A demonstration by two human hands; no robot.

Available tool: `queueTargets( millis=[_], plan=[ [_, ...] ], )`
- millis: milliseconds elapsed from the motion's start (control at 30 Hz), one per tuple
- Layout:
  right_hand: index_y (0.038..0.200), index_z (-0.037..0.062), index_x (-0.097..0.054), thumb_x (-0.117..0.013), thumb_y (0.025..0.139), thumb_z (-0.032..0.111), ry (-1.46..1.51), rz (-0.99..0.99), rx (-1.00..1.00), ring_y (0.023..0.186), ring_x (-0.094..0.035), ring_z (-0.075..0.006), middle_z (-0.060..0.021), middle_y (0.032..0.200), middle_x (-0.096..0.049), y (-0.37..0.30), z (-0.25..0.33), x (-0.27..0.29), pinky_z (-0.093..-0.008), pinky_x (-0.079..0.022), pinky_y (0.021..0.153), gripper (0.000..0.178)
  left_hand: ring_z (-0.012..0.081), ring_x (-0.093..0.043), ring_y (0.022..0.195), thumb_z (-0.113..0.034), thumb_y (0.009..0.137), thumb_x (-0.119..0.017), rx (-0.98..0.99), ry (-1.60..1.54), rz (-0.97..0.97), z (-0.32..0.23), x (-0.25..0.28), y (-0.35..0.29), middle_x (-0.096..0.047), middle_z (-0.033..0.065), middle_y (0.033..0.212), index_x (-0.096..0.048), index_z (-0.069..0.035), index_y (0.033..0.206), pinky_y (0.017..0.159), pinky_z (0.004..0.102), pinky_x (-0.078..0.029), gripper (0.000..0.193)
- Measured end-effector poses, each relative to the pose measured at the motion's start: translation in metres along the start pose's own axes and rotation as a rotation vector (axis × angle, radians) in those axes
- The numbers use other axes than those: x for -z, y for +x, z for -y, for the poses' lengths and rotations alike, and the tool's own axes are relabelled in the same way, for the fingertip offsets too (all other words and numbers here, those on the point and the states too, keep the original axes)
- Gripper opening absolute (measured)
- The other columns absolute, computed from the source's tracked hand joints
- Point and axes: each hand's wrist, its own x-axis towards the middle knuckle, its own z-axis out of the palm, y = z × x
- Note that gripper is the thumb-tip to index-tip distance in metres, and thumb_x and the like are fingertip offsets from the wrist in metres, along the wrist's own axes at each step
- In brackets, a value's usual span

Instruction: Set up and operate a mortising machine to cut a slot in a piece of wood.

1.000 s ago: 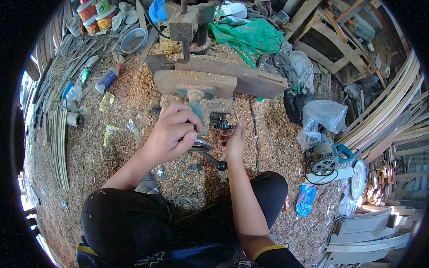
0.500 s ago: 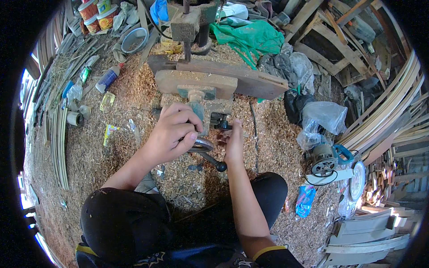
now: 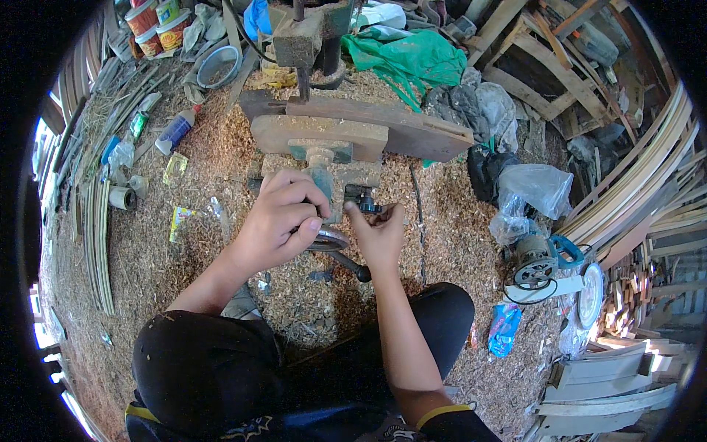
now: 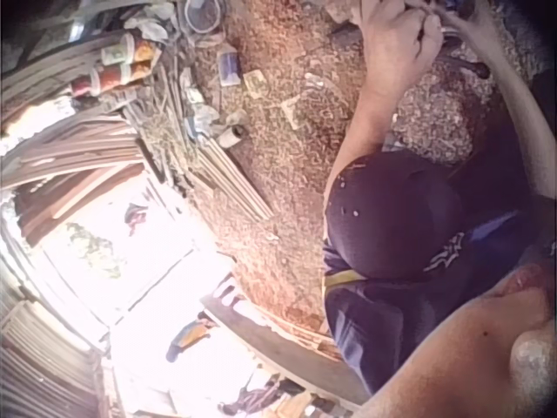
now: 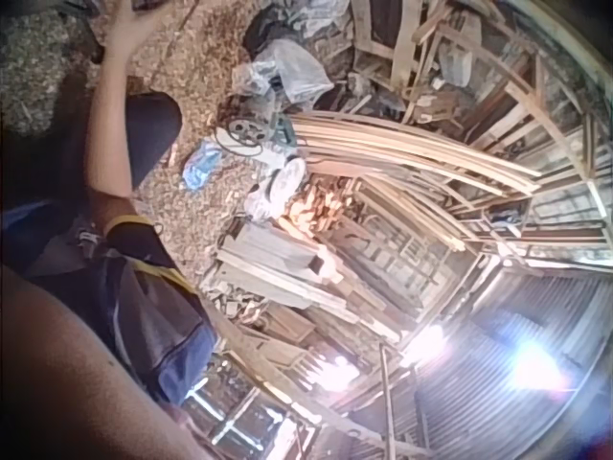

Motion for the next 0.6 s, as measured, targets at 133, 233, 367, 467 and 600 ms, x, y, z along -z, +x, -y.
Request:
queueTargets(
  millis=[133,233,367,467,600],
  plan=[
    [0.113,0.0008,-0.060,-0.084,0.102,0.042,0.688,0.152,-0.637,0.079,-0.069,-0.0150,-0.0097,0.094,-0.072,0.001,0.023,0.008,-0.0321,-0.051,0.068,0.049,0.0323,-0.062,0.112,-0.020,0.101,-0.069,0.018,0.005,0.006,0.001,0.002,-0.003,-0.073,0.0030,0.108,-0.068,-0.006,0.080,0.102,0.0489,-0.046,0.025],
    [0.116,-0.0013,-0.059,-0.083,0.102,0.043,0.565,0.236,-0.498,0.081,-0.070,-0.0165,-0.0122,0.098,-0.074,-0.009,0.048,-0.004,-0.0342,-0.052,0.070,0.052,0.0322,-0.062,0.112,-0.021,0.101,-0.069,0.022,0.000,0.006,0.001,0.003,-0.004,-0.073,0.0031,0.108,-0.068,-0.006,0.080,0.102,0.0490,-0.045,0.026],
    [0.126,-0.0036,-0.059,-0.083,0.103,0.043,0.100,0.204,-0.214,0.082,-0.074,-0.0205,-0.0142,0.102,-0.076,-0.003,0.025,0.003,-0.0347,-0.054,0.069,0.057,0.0320,-0.062,0.112,-0.021,0.101,-0.069,0.011,-0.011,0.002,-0.001,-0.001,0.000,-0.073,0.0031,0.108,-0.069,-0.006,0.080,0.102,0.0490,-0.045,0.026],
    [0.124,-0.0027,-0.057,-0.087,0.101,0.034,0.534,0.080,-0.470,0.077,-0.070,-0.0149,-0.0128,0.101,-0.076,-0.003,0.033,0.000,-0.0313,-0.051,0.065,0.053,0.0318,-0.062,0.112,-0.022,0.102,-0.069,0.013,-0.007,-0.003,0.001,0.001,-0.003,-0.073,0.0030,0.107,-0.069,-0.006,0.080,0.102,0.0490,-0.045,0.027],
    [0.124,-0.0008,-0.058,-0.087,0.100,0.032,0.221,0.008,-0.172,0.083,-0.067,-0.0137,-0.0117,0.103,-0.073,-0.005,0.026,0.000,-0.0271,-0.049,0.068,0.050,0.0297,-0.063,0.112,-0.018,0.098,-0.072,0.001,-0.004,-0.020,0.000,-0.001,0.000,-0.072,0.0014,0.106,-0.070,-0.007,0.080,0.100,0.0468,-0.044,0.021]
  ],
)
